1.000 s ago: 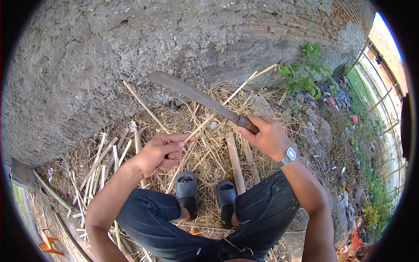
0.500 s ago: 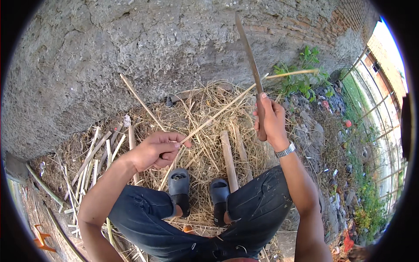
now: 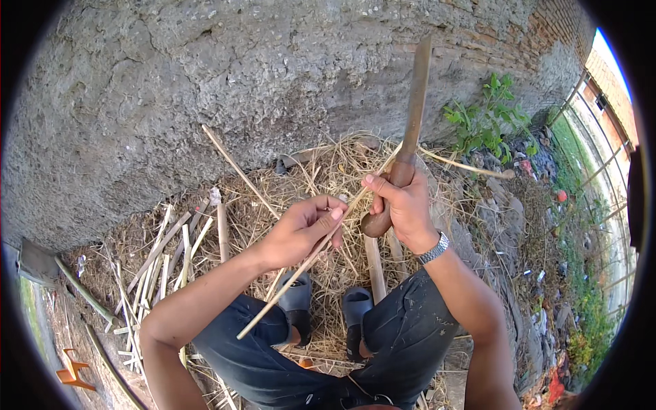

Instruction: The person shaves a long thin strip of bamboo using a machete while sitting outdoors, supporting the wood against their leg.

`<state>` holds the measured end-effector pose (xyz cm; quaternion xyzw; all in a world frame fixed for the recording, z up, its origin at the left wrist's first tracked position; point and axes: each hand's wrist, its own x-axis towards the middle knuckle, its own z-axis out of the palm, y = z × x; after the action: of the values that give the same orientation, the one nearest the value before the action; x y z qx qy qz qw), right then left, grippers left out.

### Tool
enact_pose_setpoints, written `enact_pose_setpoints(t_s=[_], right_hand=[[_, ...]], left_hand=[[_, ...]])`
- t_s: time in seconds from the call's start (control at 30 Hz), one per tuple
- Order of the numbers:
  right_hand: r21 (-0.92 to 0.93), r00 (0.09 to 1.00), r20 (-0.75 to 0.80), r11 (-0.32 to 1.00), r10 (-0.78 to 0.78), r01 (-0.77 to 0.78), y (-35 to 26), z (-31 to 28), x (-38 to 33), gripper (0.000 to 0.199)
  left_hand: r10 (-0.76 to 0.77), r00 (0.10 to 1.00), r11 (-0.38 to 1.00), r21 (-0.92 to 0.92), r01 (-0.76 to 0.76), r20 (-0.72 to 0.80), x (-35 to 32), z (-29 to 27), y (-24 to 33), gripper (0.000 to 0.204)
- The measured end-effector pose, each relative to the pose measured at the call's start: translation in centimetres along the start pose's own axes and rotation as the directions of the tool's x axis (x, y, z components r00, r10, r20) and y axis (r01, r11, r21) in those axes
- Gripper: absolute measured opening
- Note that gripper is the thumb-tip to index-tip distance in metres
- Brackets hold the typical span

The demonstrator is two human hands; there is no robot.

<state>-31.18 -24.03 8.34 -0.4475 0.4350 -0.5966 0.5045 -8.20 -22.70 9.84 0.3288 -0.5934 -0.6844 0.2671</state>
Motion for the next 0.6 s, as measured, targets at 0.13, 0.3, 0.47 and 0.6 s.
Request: enact_pose_setpoints(t_s=[0.13,0.3,0.47,0.6], right_hand=[[-0.173,0.995,-0.005,0.98,0.1,-0.1,-1.2,0.6,0.0,0.028],[-0.71,0.991,0.076,0.692,-0.113,0.133,1.0,-0.5,-0.3,0.039],[-0.711,0.955,0.206,0.637,-0.215,0.297,3.1,1.4,-1.3,0.031],[-0.714,0.954,0.233,0.633,-0.187,0.298,2.3,2.2,-1.8,0.028]], left_hand=[[0.059,0.997,0.996,0.07,-0.054,-0.059,0.5,-1.0,-0.1,0.031],[0.03,0.999,0.999,-0.013,-0.03,-0.026,1.0,-1.3,0.5,0.038],[0.015,0.997,0.999,0.037,-0.013,-0.07,2.4,-0.6,-2.2,0.025],[0.037,0.985,0.998,0.061,-0.026,-0.17,2.8,-0.1,-3.5,0.034]])
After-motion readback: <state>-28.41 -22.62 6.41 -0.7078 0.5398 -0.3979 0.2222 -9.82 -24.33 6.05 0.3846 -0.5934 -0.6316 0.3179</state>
